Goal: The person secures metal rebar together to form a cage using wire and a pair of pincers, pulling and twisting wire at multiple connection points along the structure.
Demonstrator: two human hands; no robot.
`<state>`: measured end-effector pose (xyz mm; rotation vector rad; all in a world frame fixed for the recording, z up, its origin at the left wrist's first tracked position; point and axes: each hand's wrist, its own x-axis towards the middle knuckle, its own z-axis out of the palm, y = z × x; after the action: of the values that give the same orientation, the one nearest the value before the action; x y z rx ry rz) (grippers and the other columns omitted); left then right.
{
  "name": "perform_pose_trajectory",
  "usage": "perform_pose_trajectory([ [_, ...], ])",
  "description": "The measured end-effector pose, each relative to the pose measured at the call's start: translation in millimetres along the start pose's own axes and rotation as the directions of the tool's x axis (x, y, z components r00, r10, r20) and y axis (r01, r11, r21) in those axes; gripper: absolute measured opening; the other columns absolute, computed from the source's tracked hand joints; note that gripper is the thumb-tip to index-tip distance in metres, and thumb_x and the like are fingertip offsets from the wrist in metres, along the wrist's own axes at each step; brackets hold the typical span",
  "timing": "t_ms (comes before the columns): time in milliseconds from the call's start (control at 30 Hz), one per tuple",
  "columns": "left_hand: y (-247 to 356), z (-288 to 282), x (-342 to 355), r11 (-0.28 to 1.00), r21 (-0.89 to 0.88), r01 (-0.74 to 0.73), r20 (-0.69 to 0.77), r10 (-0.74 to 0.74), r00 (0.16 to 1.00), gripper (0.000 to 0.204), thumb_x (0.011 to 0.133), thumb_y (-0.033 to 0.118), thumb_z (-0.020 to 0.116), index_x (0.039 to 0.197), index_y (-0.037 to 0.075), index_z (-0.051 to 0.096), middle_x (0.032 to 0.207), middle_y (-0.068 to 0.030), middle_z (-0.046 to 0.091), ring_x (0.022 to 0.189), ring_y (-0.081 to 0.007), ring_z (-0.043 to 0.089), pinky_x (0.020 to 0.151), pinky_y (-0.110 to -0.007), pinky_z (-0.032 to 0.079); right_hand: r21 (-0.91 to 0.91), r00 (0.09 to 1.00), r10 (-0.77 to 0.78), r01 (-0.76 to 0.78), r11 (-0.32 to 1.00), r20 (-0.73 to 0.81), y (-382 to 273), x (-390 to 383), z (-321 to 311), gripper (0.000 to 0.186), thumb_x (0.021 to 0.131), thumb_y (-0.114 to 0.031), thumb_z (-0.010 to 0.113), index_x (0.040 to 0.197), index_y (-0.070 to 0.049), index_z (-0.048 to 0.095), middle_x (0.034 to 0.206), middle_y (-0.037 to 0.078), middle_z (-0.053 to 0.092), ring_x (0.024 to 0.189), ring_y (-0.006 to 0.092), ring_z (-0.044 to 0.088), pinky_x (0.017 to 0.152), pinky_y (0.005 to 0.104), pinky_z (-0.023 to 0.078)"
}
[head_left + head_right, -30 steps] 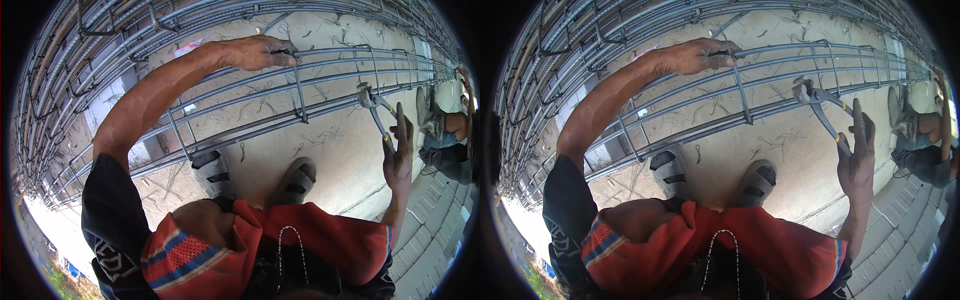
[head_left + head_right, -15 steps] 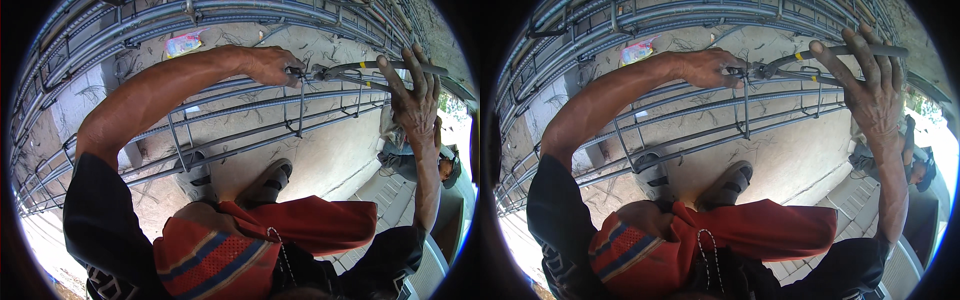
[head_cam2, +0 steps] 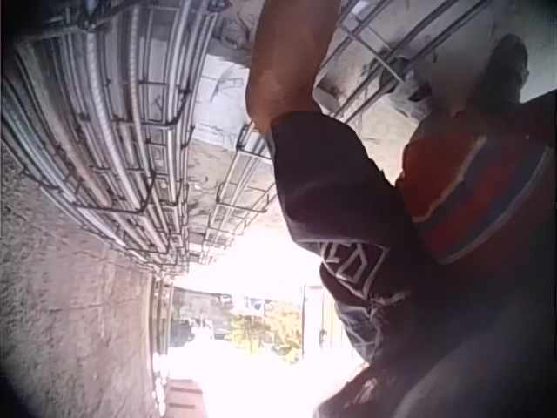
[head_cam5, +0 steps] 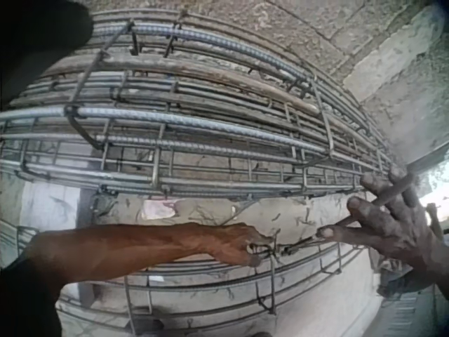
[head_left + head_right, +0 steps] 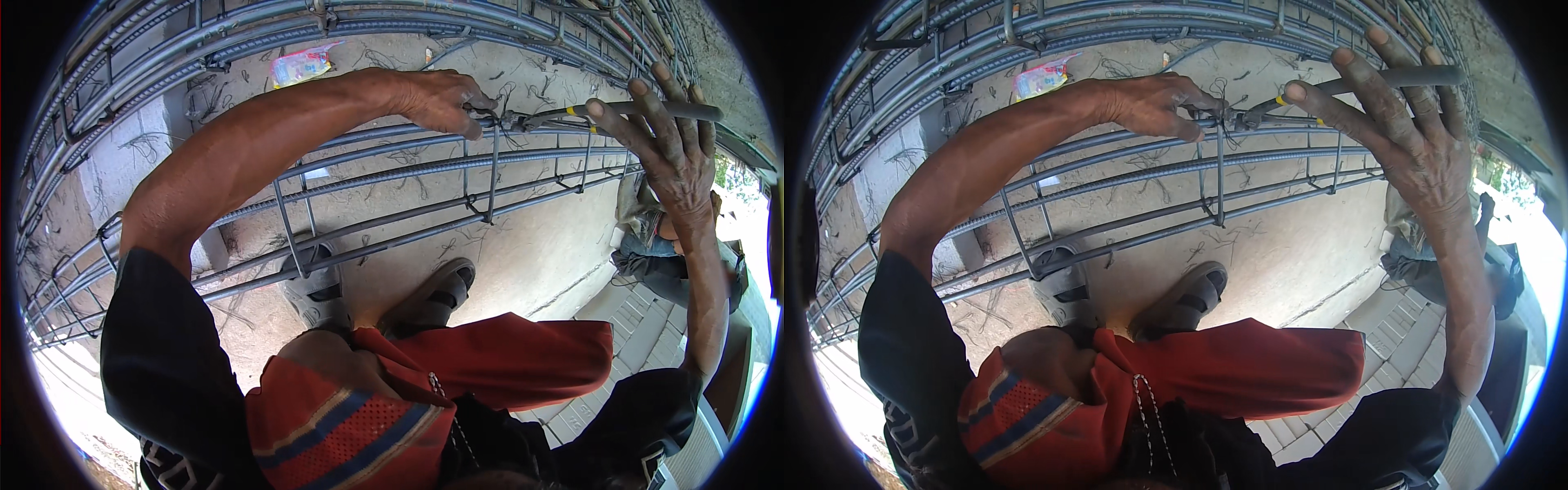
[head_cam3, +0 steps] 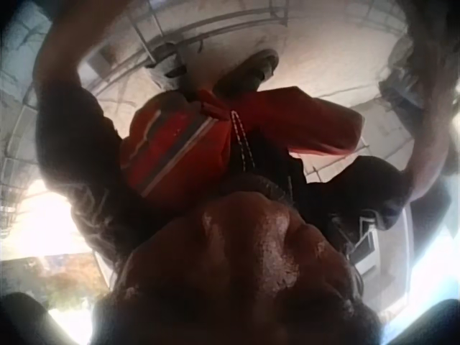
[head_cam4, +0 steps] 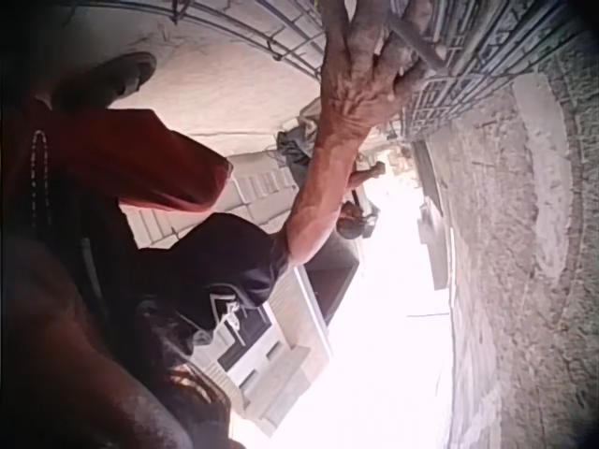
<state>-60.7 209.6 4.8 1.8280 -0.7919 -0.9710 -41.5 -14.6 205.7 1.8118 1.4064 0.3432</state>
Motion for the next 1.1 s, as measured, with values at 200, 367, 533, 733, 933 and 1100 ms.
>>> perform_pose_trajectory([
  [200,1,3,0,0.999,-0.018,0.028,0.007,-0.028,1.0,0.07,0.078,0.042,0.058,0.134,0.004,0.04,0.134,-0.0223,0.038,0.127,-0.0349,0.037,0.104,-0.042,0.034,-0.033,0.999,0.024,-0.026,0.999,-0.043,-5,-4,-4,0.072,0.075,-0.009,0.065,0.124,-0.056,0.039,0.145,-0.012,0.025,0.133,0.0151,0.03,0.114,0.0367,0.024],
  [367,-5,6,2,1.0,0.022,-0.021,-0.032,0.022,0.999,0.067,0.081,0.043,0.054,0.136,0.006,0.039,0.13,-0.0227,0.041,0.107,-0.0315,0.055,0.093,-0.043,0.044,-0.159,0.999,-0.015,0.009,0.987,-0.038,-3,-3,0,0.078,0.08,-0.015,0.058,0.131,-0.06,0.019,0.149,-0.014,0.016,0.135,0.0141,0.025,0.116,0.0397,0.02],
  [533,-6,2,-3,0.998,0.055,0.025,-0.033,-0.023,0.999,0.067,0.081,0.042,0.054,0.136,0.006,0.039,0.13,-0.0222,0.041,0.108,-0.0313,0.055,0.094,-0.043,0.043,-0.178,0.993,-0.057,0.038,0.983,-0.1,0,3,3,0.071,0.082,-0.027,0.056,0.132,-0.059,0.016,0.15,-0.01,0.011,0.134,0.0153,0.028,0.115,0.0421,0.019],
  [733,0,0,2,1.0,0.004,-0.019,-0.018,0.019,1.0,0.067,0.081,0.042,0.055,0.134,0.005,0.041,0.131,-0.022,0.041,0.115,-0.0317,0.05,0.097,-0.043,0.041,-0.135,0.975,-0.067,0.039,0.99,-0.211,-7,3,8,0.073,0.076,-0.017,0.066,0.128,-0.057,0.034,0.149,-0.011,0.017,0.132,0.016,0.033,0.115,0.0436,0.011],
  [933,-3,2,-2,1.0,0.024,0.015,-0.008,-0.015,1.0,0.068,0.08,0.043,0.055,0.132,0.002,0.042,0.13,-0.0215,0.042,0.124,-0.0329,0.04,0.102,-0.042,0.037,-0.23,0.971,-0.108,0.058,0.971,-0.214,-4,9,11,0.061,0.083,-0.034,0.056,0.132,-0.055,0.026,0.146,-0.011,0.025,0.124,0.0128,0.042,0.107,0.0361,0.032],
  [1100,-2,0,1,1.0,0.016,0.012,0.016,-0.012,1.0,0.069,0.08,0.044,0.055,0.133,0.002,0.041,0.13,-0.0219,0.042,0.124,-0.0333,0.04,0.103,-0.043,0.036,-0.239,0.983,-0.113,0.075,0.968,-0.148,4,5,2,0.056,0.087,-0.029,0.051,0.131,-0.055,0.029,0.144,-0.013,0.03,0.115,0.0095,0.05,0.092,0.0271,0.046],
])
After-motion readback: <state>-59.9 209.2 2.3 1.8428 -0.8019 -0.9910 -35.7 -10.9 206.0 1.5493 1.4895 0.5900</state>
